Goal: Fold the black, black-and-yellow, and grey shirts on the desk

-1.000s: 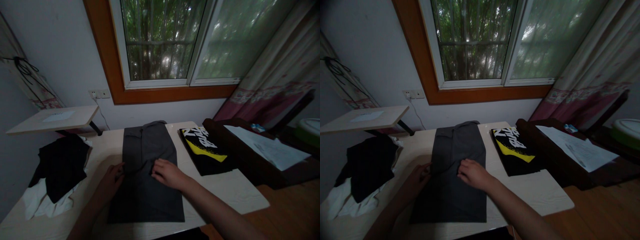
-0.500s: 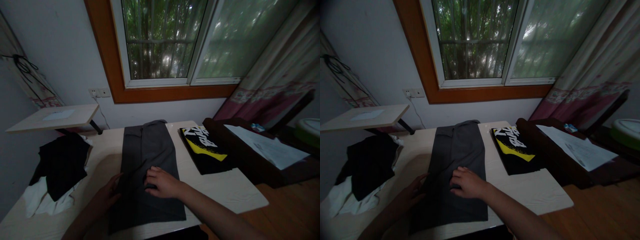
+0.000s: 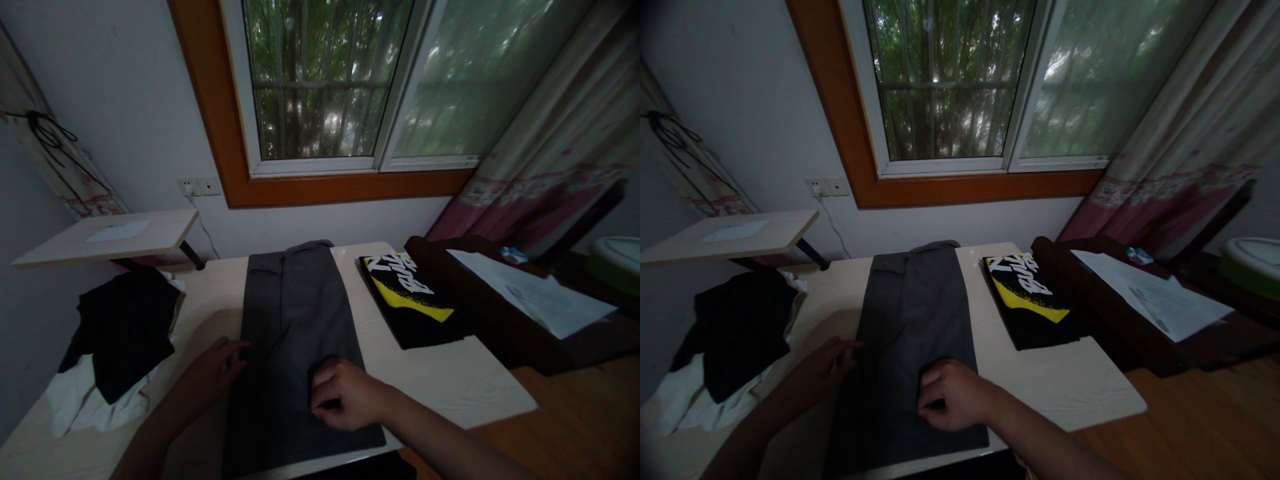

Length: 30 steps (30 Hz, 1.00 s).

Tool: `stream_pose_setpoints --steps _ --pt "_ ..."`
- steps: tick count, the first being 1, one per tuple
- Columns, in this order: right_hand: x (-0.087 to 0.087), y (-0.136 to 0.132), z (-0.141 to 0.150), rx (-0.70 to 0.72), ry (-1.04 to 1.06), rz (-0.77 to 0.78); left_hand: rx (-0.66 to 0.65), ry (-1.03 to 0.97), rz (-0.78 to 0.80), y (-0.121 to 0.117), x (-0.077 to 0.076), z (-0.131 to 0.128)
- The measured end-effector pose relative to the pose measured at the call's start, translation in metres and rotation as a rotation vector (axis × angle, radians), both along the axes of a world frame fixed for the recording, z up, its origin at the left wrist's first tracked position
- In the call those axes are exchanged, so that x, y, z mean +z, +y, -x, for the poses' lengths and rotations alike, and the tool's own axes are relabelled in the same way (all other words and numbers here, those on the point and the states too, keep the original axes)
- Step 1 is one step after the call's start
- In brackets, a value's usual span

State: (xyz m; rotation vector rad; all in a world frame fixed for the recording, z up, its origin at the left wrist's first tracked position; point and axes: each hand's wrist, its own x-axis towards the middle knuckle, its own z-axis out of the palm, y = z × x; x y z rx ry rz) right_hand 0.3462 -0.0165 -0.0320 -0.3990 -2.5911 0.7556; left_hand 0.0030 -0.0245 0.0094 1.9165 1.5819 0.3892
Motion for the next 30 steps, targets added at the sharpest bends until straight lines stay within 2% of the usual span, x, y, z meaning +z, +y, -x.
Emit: stream_pose_setpoints --steps 4,9,12,16,20,26,30 --pt "0.002 -0.007 -0.006 -0.005 -0.031 0.006 0.007 -0.016 -0.117 0.026 0.007 -0.020" --pt "0.009 -0.009 -0.009 0.020 -0.091 0.030 -0.045 -0.080 -0.084 0.063 0.002 -0.046" --pt "0.021 -0.007 -0.001 -0.012 -0.127 -0.007 -0.021 -0.117 -0.100 0.090 -0.006 -0.056" --pt "0.047 0.000 0.023 -0.100 -0.122 -0.067 0.053 -0.216 -0.079 0.131 -0.022 -0.060" --pt "0.063 0.010 0.051 -0.033 -0.173 -0.112 0.113 -0.318 -0.021 0.166 -0.035 -0.062" --pt "0.059 0.015 0.070 0.097 -0.299 -0.237 0.096 -0.321 -0.019 0.187 -0.036 -0.074" --pt "0.076 0.010 0.066 0.141 -0.209 -0.245 0.051 -0.354 0.021 0.190 -0.033 -0.083"
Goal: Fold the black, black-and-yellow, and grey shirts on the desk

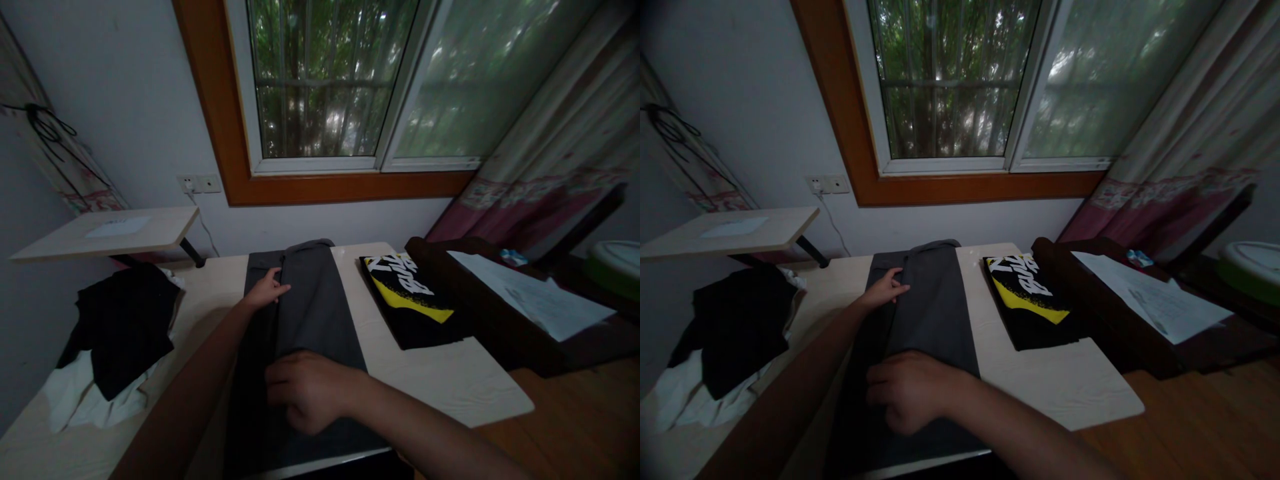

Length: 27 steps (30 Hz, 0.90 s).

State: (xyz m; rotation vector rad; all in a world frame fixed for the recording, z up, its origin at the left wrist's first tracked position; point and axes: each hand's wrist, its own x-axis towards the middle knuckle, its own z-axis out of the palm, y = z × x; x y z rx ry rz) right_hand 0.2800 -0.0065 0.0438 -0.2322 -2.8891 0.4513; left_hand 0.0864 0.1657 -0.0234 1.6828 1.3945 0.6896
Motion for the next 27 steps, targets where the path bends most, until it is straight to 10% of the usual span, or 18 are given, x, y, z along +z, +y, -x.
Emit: stream_pose_setpoints --steps 17,27 --pt "0.046 -0.002 -0.005 0.069 0.188 0.093 0.046 -0.486 -0.044 -0.007 0.062 0.009" --pt "0.011 -0.015 0.050 0.191 -0.108 -0.013 -0.070 -0.150 0.086 -0.025 0.021 0.071"
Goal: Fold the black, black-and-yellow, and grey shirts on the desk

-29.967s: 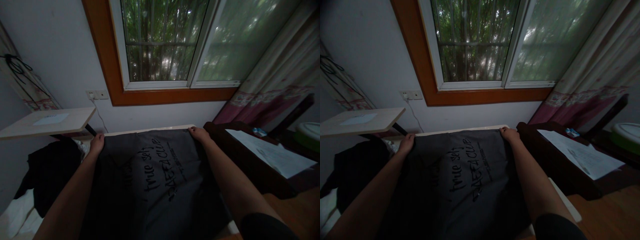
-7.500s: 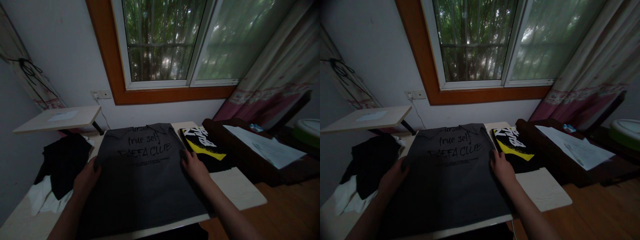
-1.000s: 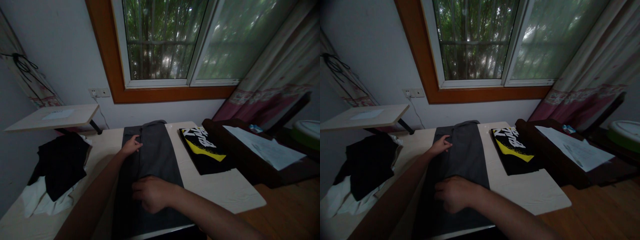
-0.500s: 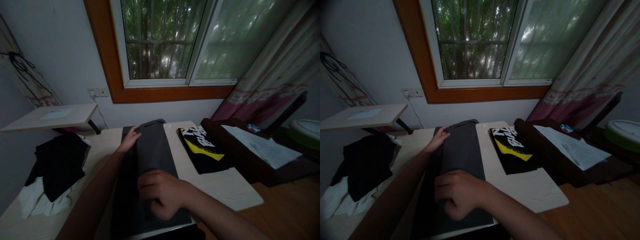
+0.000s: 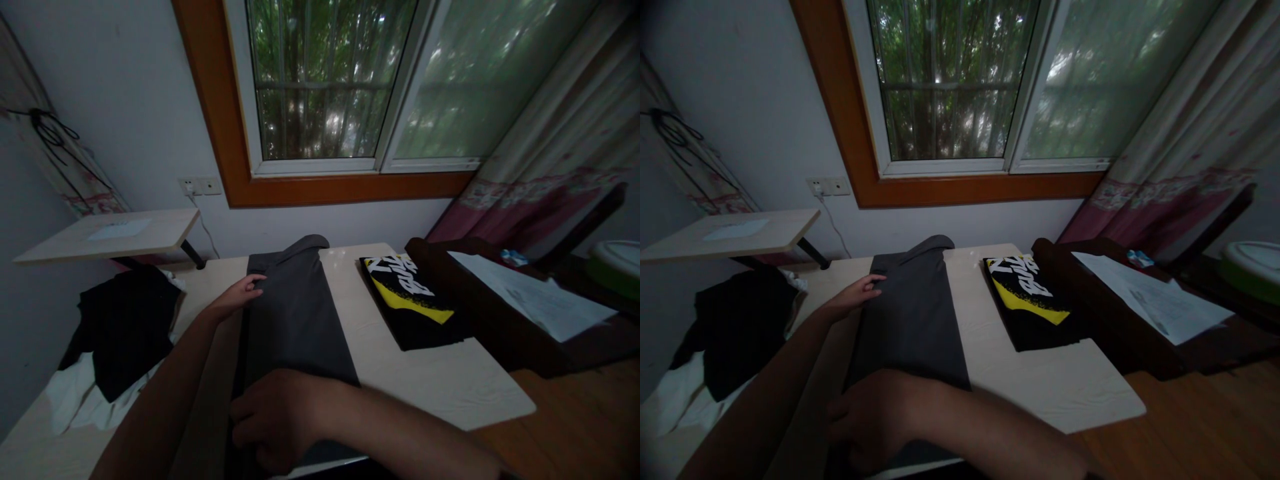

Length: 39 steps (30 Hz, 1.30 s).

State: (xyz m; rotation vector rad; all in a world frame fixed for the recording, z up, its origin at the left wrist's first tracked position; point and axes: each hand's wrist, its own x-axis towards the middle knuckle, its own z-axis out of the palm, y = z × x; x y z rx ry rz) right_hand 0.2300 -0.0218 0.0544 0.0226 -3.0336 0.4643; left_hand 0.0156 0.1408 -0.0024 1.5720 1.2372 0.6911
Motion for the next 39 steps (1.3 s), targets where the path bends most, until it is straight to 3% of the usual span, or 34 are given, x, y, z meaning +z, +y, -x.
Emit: stream_pose_setpoints --steps 5,8,10,12,18,20,24,28,33,39 --pt "-0.034 0.003 0.001 -0.053 -0.121 0.164 0.041 0.174 -0.078 0.002 -0.019 0.008" --pt "-0.037 0.017 -0.011 -0.080 0.012 0.297 0.026 0.149 -0.068 0.005 -0.024 0.011" --pt "-0.035 0.032 -0.023 -0.178 0.118 0.340 0.028 0.140 -0.041 0.005 -0.026 0.014" --pt "-0.035 0.053 -0.038 -0.372 0.206 0.312 0.051 0.167 -0.051 0.004 -0.027 0.016" --pt "-0.057 0.109 -0.097 -1.213 0.274 -0.044 0.136 0.357 -0.171 -0.009 -0.023 0.016" --pt "-0.067 0.117 -0.111 -1.344 0.268 -0.076 0.157 0.447 -0.220 -0.017 -0.020 0.010" --pt "-0.079 0.120 -0.118 -1.351 0.285 -0.028 0.282 0.585 -0.297 -0.032 -0.017 -0.005" --pt "-0.079 0.116 -0.114 -1.324 0.232 0.027 0.346 0.649 -0.271 -0.042 -0.016 -0.014" --pt "-0.073 0.108 -0.113 -1.353 0.012 -0.065 0.245 0.597 -0.213 -0.046 -0.010 -0.014" --pt "-0.068 0.094 -0.121 -1.254 -0.138 -0.074 0.175 0.602 -0.078 -0.060 0.000 -0.011"
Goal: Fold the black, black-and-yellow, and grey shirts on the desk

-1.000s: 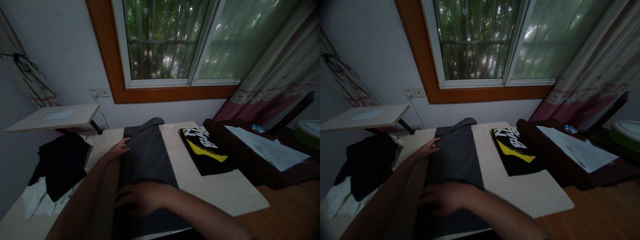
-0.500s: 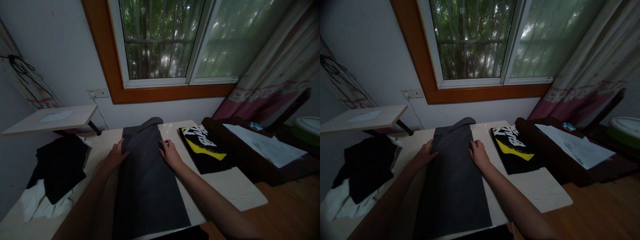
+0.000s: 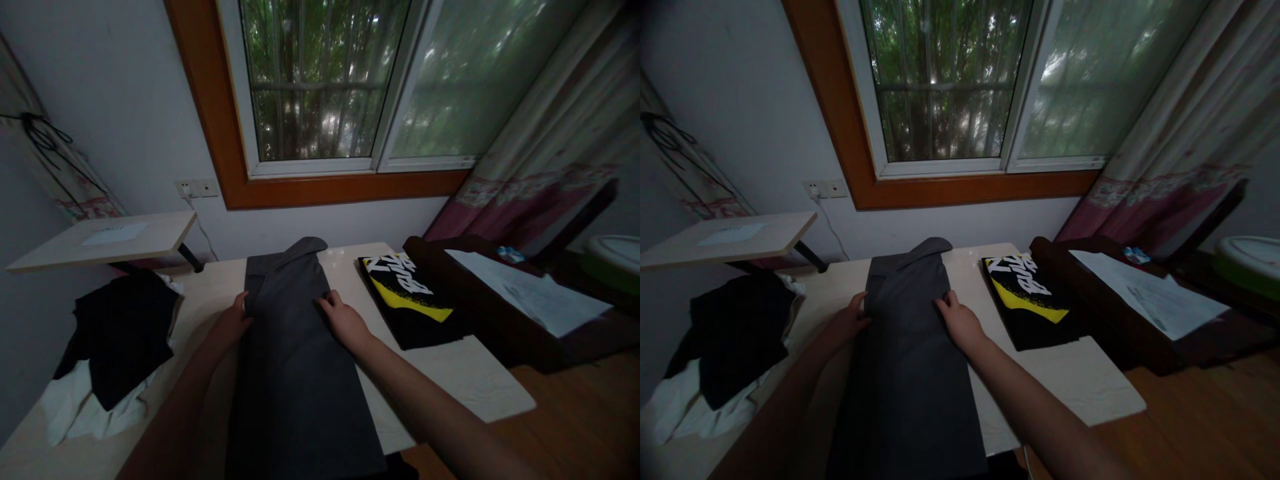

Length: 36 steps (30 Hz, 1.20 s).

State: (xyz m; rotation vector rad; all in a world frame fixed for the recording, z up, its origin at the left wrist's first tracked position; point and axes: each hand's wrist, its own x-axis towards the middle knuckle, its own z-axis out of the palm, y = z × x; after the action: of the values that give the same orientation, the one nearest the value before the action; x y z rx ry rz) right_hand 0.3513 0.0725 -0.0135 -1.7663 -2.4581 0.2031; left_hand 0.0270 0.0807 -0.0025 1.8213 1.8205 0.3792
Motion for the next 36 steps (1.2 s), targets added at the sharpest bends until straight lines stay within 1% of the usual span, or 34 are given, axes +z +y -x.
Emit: stream_pose_setpoints --steps 4,8,10,13,15,17,19,22,25,26,28,31,34,36 --pt "-0.001 -0.018 -0.011 0.038 -0.009 0.033 -0.065 -0.060 0.003 -0.019 -0.002 0.003" --pt "-0.005 -0.042 -0.023 0.085 0.018 0.054 -0.120 -0.082 0.076 -0.045 -0.005 0.006" --pt "-0.008 -0.053 -0.028 0.114 0.046 0.072 -0.160 -0.106 0.118 -0.059 -0.002 0.005" --pt "-0.010 -0.064 -0.036 0.181 0.115 0.098 -0.218 -0.114 0.170 -0.078 0.006 0.004" --pt "-0.009 -0.067 -0.040 0.224 0.174 0.108 -0.251 -0.112 0.199 -0.085 0.011 0.005" --pt "-0.005 -0.066 -0.043 0.271 0.229 0.114 -0.271 -0.100 0.204 -0.085 0.013 0.007" --pt "-0.001 -0.060 -0.046 0.327 0.274 0.118 -0.265 -0.064 0.177 -0.077 0.014 0.011" --pt "0.003 -0.045 -0.050 0.356 0.347 0.100 -0.207 0.022 0.062 -0.052 0.016 0.015" --pt "-0.001 -0.021 -0.054 0.271 0.447 0.039 -0.149 0.087 -0.166 -0.016 0.019 0.009" --pt "-0.004 -0.011 -0.054 0.231 0.484 0.013 -0.165 0.094 -0.250 -0.003 0.020 0.004" --pt "-0.011 0.009 -0.051 0.153 0.549 -0.050 -0.238 0.093 -0.354 0.020 0.020 -0.013" --pt "-0.021 0.038 -0.044 0.094 0.596 -0.139 -0.305 0.170 -0.396 0.048 0.018 -0.047" --pt "-0.030 0.057 -0.036 0.042 0.598 -0.186 -0.352 0.252 -0.422 0.065 0.016 -0.082" --pt "-0.035 0.063 -0.033 0.015 0.594 -0.205 -0.372 0.283 -0.452 0.073 0.014 -0.102"
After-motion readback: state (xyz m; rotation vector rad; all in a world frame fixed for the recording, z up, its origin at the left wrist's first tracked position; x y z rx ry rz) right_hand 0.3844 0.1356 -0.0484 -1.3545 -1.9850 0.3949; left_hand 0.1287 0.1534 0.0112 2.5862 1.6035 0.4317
